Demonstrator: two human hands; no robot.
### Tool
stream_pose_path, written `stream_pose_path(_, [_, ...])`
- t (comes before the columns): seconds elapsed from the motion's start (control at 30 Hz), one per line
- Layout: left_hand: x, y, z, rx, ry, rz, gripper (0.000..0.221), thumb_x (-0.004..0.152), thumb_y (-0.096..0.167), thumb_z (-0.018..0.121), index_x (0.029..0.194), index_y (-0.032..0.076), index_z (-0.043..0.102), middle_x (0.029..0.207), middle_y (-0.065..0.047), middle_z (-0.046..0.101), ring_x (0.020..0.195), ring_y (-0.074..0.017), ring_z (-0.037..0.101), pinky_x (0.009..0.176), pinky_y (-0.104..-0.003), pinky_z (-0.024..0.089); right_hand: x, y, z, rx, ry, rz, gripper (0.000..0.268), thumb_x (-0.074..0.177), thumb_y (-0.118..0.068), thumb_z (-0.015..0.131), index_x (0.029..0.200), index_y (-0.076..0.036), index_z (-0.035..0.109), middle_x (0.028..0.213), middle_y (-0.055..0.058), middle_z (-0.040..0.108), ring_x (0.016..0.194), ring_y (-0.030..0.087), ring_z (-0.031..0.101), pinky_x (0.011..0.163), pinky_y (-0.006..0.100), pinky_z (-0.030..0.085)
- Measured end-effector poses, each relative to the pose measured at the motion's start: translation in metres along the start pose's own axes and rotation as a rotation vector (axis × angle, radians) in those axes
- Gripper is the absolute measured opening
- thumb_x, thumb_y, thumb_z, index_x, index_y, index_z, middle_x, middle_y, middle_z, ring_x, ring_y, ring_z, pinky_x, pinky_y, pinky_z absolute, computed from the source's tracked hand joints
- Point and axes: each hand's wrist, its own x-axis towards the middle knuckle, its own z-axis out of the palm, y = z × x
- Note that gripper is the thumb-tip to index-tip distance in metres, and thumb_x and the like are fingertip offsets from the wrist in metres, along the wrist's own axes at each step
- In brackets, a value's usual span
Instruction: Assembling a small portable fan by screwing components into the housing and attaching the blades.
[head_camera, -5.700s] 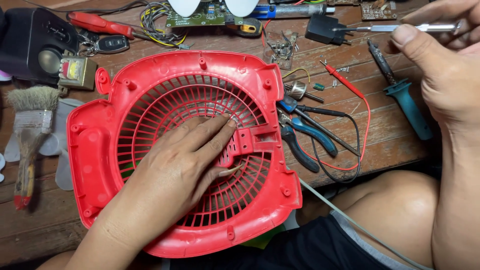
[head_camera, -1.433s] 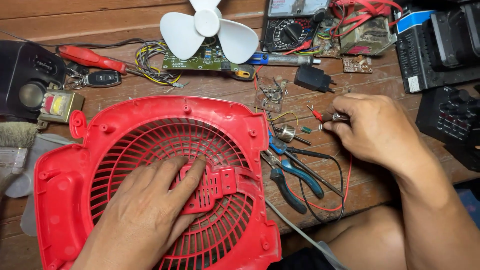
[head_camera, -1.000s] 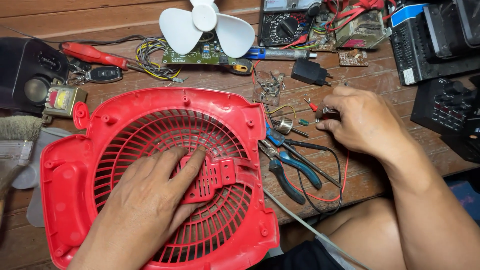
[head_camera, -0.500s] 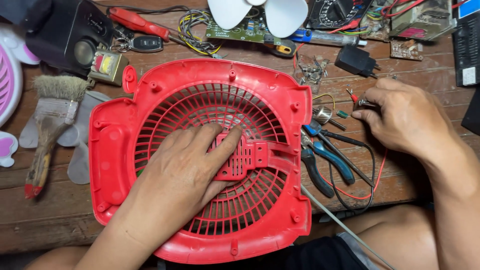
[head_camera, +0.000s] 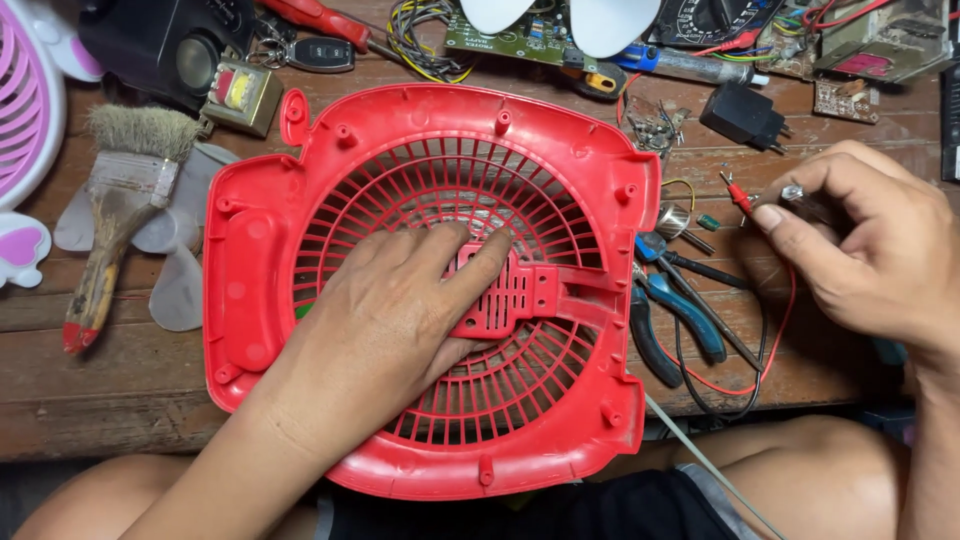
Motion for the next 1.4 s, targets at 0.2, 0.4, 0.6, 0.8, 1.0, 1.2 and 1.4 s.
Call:
stream_pose_path(0.2, [-0.002, 0.000, 0.002, -0.009, 0.035, -0.013, 0.088, 0.062, 0.036, 0.089, 0.139, 0.014, 0.052, 0.106, -0.008, 0.057, 0.081, -0.0316, 0.060, 0.066, -0.047, 0.052, -0.001, -0.048, -0.008, 0.348, 0.029, -0.007, 0.007, 0.106, -0.004, 0.066, 0.110, 0.002, 0.065, 0.103, 0.012, 0.062, 0.094, 0.020, 0.057, 0.090, 0.031, 0.044])
stream_pose_path(0.4, [-0.006, 0.000, 0.008, -0.010, 0.087, -0.007, 0.095, 0.061, 0.042, 0.091, 0.141, 0.013, 0.052, 0.104, -0.008, 0.057, 0.081, -0.0313, 0.061, 0.071, -0.046, 0.052, 0.003, -0.108, -0.017, 0.393, -0.001, -0.129, 0.009, 0.098, -0.005, 0.062, 0.102, 0.004, 0.065, 0.101, 0.016, 0.061, 0.092, 0.023, 0.059, 0.088, 0.032, 0.046])
stream_pose_path(0.6, [-0.009, -0.001, 0.010, -0.013, 0.078, -0.017, 0.097, 0.060, 0.049, 0.094, 0.138, 0.014, 0.050, 0.108, -0.008, 0.058, 0.081, -0.0324, 0.063, 0.068, -0.046, 0.053, 0.017, -0.148, -0.017, 0.385, -0.121, -0.386, 0.011, 0.096, -0.009, 0.056, 0.098, -0.001, 0.063, 0.102, 0.014, 0.070, 0.097, 0.025, 0.071, 0.091, 0.034, 0.055])
stream_pose_path(0.8, [-0.011, -0.003, 0.014, -0.038, 0.103, -0.019, 0.090, 0.062, 0.043, 0.093, 0.135, 0.013, 0.050, 0.107, -0.009, 0.057, 0.085, -0.0330, 0.062, 0.071, -0.048, 0.053, 0.029, -0.160, -0.011, 0.201, -0.199, -0.462, 0.013, 0.097, 0.000, 0.053, 0.107, -0.004, 0.061, 0.103, 0.008, 0.069, 0.096, 0.026, 0.068, 0.088, 0.037, 0.053])
stream_pose_path(1.0, [-0.013, -0.003, 0.022, -0.004, 0.177, -0.029, 0.080, 0.063, 0.038, 0.090, 0.129, 0.016, 0.052, 0.105, -0.006, 0.056, 0.079, -0.0320, 0.065, 0.072, -0.046, 0.052, 0.036, -0.158, 0.001, 0.096, -0.247, -0.483, 0.028, 0.083, 0.005, 0.061, 0.108, -0.007, 0.066, 0.101, 0.006, 0.071, 0.087, 0.024, 0.070, 0.075, 0.035, 0.054])
stream_pose_path(1.2, [-0.013, -0.002, 0.024, 0.008, 0.173, -0.057, 0.081, 0.067, 0.056, 0.090, 0.128, 0.019, 0.052, 0.101, -0.005, 0.056, 0.078, -0.0314, 0.062, 0.069, -0.046, 0.053, 0.039, -0.165, 0.013, -0.132, -0.226, -0.398, 0.031, 0.086, -0.016, 0.070, 0.116, -0.015, 0.061, 0.100, -0.001, 0.076, 0.083, 0.029, 0.073, 0.063, 0.045, 0.053])
stream_pose_path(1.4, [-0.014, -0.002, 0.028, -0.012, 0.183, -0.059, 0.078, 0.070, 0.052, 0.088, 0.129, 0.018, 0.052, 0.104, -0.007, 0.057, 0.077, -0.0321, 0.065, 0.078, -0.048, 0.052, 0.043, -0.171, 0.018, -0.215, -0.216, -0.315, 0.040, 0.085, -0.016, 0.073, 0.121, -0.011, 0.057, 0.099, -0.002, 0.077, 0.089, 0.027, 0.074, 0.056, 0.046, 0.054])
